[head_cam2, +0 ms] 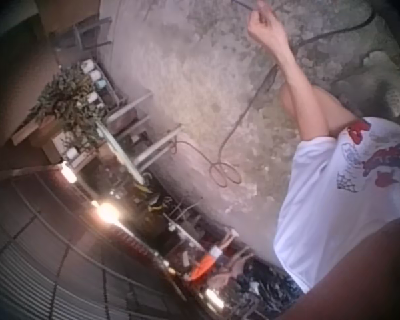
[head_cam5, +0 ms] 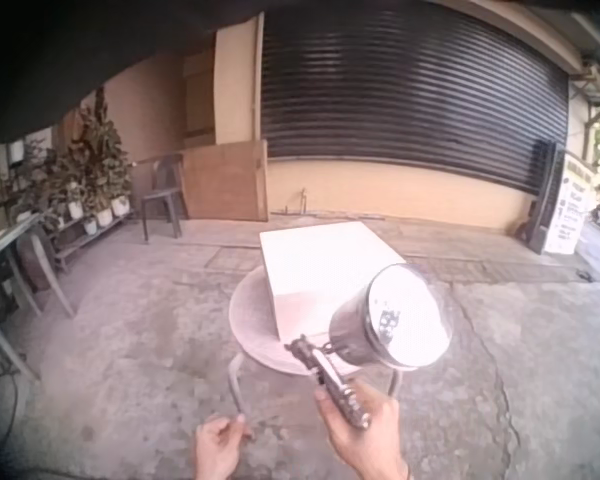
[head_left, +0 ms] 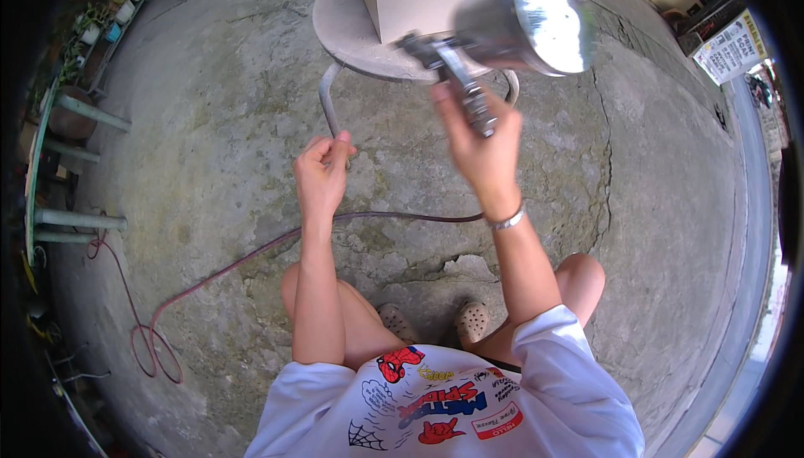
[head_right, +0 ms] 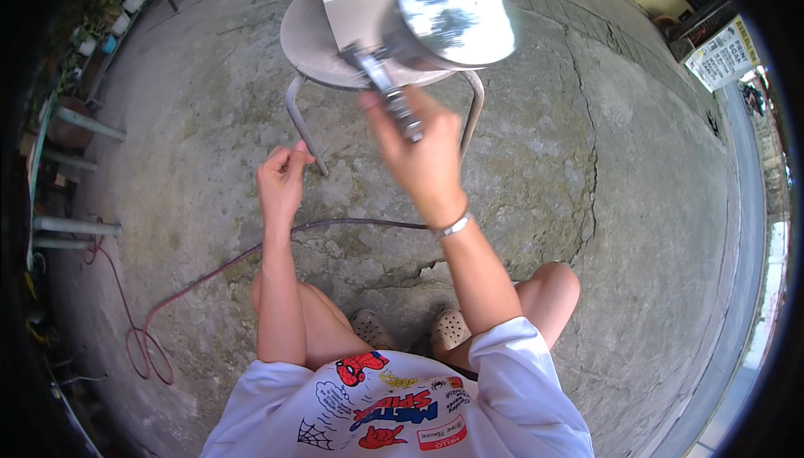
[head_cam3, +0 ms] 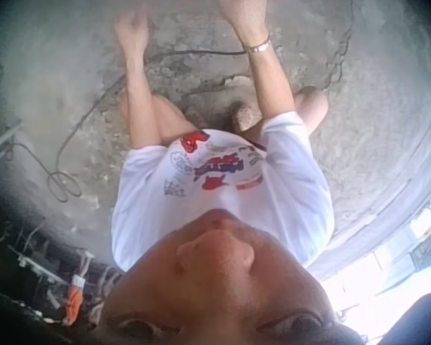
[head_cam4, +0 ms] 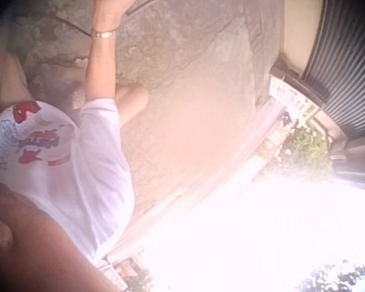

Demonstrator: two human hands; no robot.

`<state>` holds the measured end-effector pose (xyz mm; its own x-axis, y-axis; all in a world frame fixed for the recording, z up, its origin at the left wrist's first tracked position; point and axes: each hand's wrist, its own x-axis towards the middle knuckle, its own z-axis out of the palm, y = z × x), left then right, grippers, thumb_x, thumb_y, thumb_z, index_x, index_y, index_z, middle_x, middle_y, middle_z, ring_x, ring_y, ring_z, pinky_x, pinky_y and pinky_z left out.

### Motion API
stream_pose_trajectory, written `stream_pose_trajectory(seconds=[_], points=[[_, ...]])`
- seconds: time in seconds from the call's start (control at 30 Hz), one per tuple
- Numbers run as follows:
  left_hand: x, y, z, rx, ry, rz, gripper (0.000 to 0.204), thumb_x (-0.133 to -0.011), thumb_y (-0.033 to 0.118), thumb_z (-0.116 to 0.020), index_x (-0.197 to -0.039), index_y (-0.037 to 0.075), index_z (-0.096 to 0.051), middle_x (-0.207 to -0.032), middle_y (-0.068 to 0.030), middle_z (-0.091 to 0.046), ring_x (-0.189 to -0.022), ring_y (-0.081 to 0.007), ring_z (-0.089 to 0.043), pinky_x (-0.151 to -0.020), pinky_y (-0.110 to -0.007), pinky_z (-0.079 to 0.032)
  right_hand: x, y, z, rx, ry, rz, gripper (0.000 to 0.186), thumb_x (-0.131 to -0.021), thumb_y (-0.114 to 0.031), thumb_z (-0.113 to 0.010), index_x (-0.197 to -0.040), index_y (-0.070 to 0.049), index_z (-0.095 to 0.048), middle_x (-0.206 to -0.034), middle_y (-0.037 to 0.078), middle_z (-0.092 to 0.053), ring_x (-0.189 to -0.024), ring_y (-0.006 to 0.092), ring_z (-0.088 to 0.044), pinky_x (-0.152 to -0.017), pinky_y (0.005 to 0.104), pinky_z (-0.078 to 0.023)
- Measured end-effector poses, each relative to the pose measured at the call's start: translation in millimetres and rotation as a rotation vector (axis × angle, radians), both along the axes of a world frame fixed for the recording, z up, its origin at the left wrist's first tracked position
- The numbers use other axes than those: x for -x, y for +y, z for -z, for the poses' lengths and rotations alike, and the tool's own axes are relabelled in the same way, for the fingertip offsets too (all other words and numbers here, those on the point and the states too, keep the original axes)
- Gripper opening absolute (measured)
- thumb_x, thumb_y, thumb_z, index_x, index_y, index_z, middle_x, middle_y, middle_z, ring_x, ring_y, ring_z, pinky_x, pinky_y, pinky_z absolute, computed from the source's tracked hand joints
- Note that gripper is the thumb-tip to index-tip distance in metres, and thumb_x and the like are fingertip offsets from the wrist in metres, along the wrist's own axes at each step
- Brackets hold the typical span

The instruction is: The person pours paint into a spray gun and then spray paints a white box placed on a stool. They rotate the box to cover different sides and continue applying paint until the end of the clip.

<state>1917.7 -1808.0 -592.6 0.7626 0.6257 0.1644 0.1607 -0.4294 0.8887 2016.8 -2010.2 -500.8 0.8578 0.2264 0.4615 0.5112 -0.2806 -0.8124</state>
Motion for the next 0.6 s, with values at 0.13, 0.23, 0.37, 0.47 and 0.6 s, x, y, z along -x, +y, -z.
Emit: stream_pose_trajectory(seconds=[0.13, 0.23, 0.37, 0.47, 0.6], points=[[0.9, 0.2, -1.6, 0.01, -0.004, 0.016, 0.039, -0.101, 0.033, -0.069, -0.083, -0.001, -0.076, -0.076, -0.0059, -0.062, -0.067, -0.015, -0.063, -0.066, -0.03, -0.046, -62.1, -50.9, 23.7, -0.09, -0.028, 0.286, 0.036, -0.099, -0.038, -0.073, -0.086, -0.003, -0.076, -0.065, -0.001, -0.068, -0.051, 0.0048, -0.055, -0.047, 0.0244, -0.038], [4.4, -0.3, -4.2, -0.013, 0.034, 0.008, 0.04, -0.101, 0.034, -0.069, -0.083, -0.002, -0.076, -0.076, -0.006, -0.061, -0.067, -0.0148, -0.063, -0.066, -0.03, -0.046, -100.1, -80.9, 23.0, -0.174, -0.019, 0.443, 0.04, -0.099, -0.037, -0.072, -0.082, -0.001, -0.074, -0.061, 0.004, -0.066, -0.054, 0.0093, -0.06, -0.05, 0.0283, -0.044], [4.9, -0.1, -3.5, -0.016, 0.036, 0.021, 0.041, -0.101, 0.034, -0.069, -0.083, -0.002, -0.076, -0.076, -0.0061, -0.061, -0.067, -0.0151, -0.063, -0.066, -0.031, -0.046, -123.8, -114.1, 21.7, -0.17, -0.037, 0.622, 0.042, -0.1, -0.039, -0.07, -0.084, 0.0, -0.072, -0.065, 0.004, -0.068, -0.047, 0.0091, -0.057, -0.043, 0.0262, -0.04], [5.8, 1.5, -3.3, -0.021, 0.034, 0.013, 0.041, -0.101, 0.034, -0.069, -0.083, -0.003, -0.075, -0.076, -0.0062, -0.061, -0.067, -0.0154, -0.063, -0.067, -0.031, -0.046, -117.6, -112.8, 18.8, -0.208, -0.014, 0.673, 0.043, -0.101, -0.038, -0.069, -0.083, 0.0, -0.071, -0.065, 0.004, -0.068, -0.043, 0.0092, -0.055, -0.041, 0.027, -0.039], [4.9, 1.9, -2.9, -0.002, 0.026, 0.009, 0.041, -0.101, 0.034, -0.069, -0.083, -0.002, -0.076, -0.075, -0.0064, -0.06, -0.068, -0.0159, -0.064, -0.067, -0.031, -0.047, -101.1, -98.0, 27.6, -0.242, -0.019, 0.515, 0.045, -0.099, -0.041, -0.07, -0.079, -0.001, -0.073, -0.061, 0.003, -0.067, -0.045, 0.0089, -0.056, -0.044, 0.0274, -0.04]])
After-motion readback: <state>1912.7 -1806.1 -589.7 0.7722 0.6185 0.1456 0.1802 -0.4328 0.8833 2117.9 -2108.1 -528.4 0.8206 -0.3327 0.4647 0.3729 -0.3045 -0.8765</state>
